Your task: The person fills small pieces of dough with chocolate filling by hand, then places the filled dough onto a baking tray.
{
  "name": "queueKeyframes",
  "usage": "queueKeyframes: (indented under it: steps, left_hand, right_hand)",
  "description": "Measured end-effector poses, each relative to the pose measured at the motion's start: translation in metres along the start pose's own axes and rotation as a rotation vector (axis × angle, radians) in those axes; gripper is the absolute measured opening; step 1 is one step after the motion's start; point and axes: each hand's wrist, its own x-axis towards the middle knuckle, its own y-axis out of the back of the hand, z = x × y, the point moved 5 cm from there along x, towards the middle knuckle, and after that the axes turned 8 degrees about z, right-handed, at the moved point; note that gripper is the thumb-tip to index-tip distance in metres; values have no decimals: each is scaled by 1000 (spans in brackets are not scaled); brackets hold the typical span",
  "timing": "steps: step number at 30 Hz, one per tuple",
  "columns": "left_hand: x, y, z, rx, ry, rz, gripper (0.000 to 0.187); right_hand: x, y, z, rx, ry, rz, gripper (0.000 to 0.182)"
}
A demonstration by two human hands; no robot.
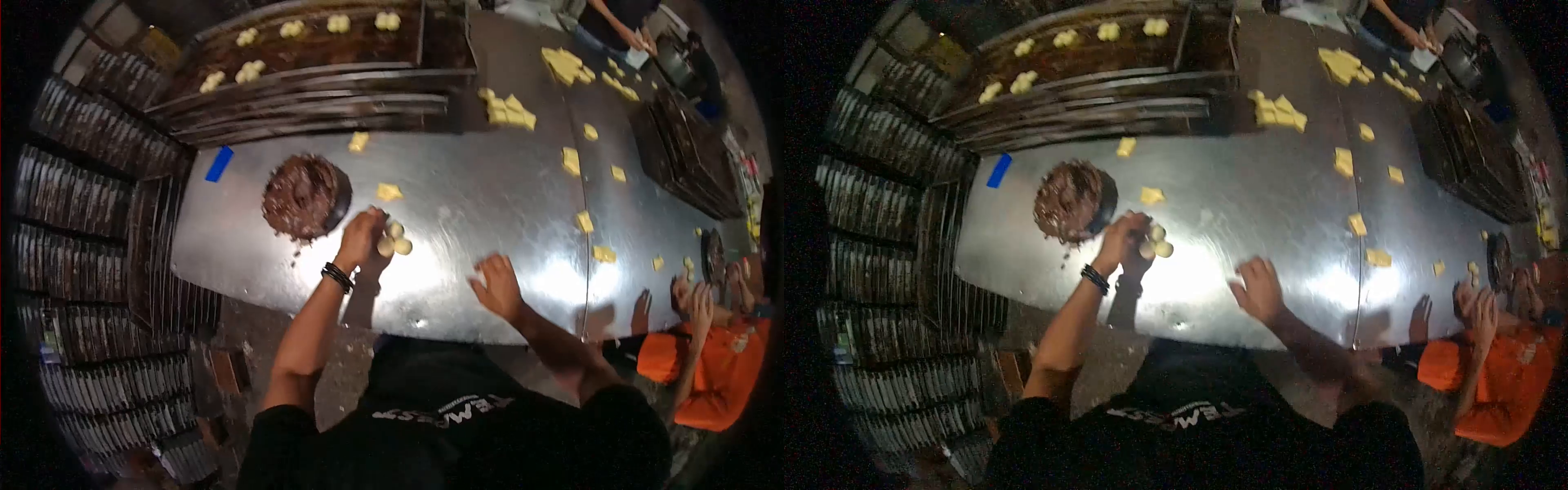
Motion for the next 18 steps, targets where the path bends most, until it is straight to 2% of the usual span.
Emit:
queueKeyframes:
  steps: [1, 4, 5, 7, 9, 10, 12, 13, 14, 16, 18]
  left_hand:
    - [2, -7, 4, -303, 260, 13, 46]
    - [4, -13, 29, -280, 249, -176, 58]
    - [6, -15, 26, -132, 212, -258, 67]
    - [9, -16, 25, -82, 196, -315, 70]
    - [8, -9, 35, -84, 173, -361, 72]
    - [10, -6, 31, -71, 156, -369, 73]
    - [12, -13, -3, -293, 228, -480, 72]
    - [2, -5, 17, -421, 364, -479, 71]
    - [3, -10, 0, -497, 375, -463, 68]
    - [9, -12, -16, -336, 190, -506, 57]
    - [8, -3, -23, -285, -133, -417, 47]
  right_hand:
    - [-5, 9, 5, 19, -91, -101, 21]
    - [25, 12, 10, 198, -388, -324, 27]
    - [40, 6, 8, 280, -497, -376, 28]
    - [83, -12, -16, 261, -377, -86, 31]
    - [117, -31, -48, 342, -472, 194, 34]
    - [118, -51, -51, 277, -420, 123, 36]
    - [114, -104, -60, 147, -312, -17, 39]
    - [117, -93, -83, 103, -253, -27, 45]
    - [119, -93, -90, 176, -317, -126, 49]
    - [122, -85, -105, 93, -332, -83, 49]
    - [115, -99, -119, -139, -391, 120, 47]
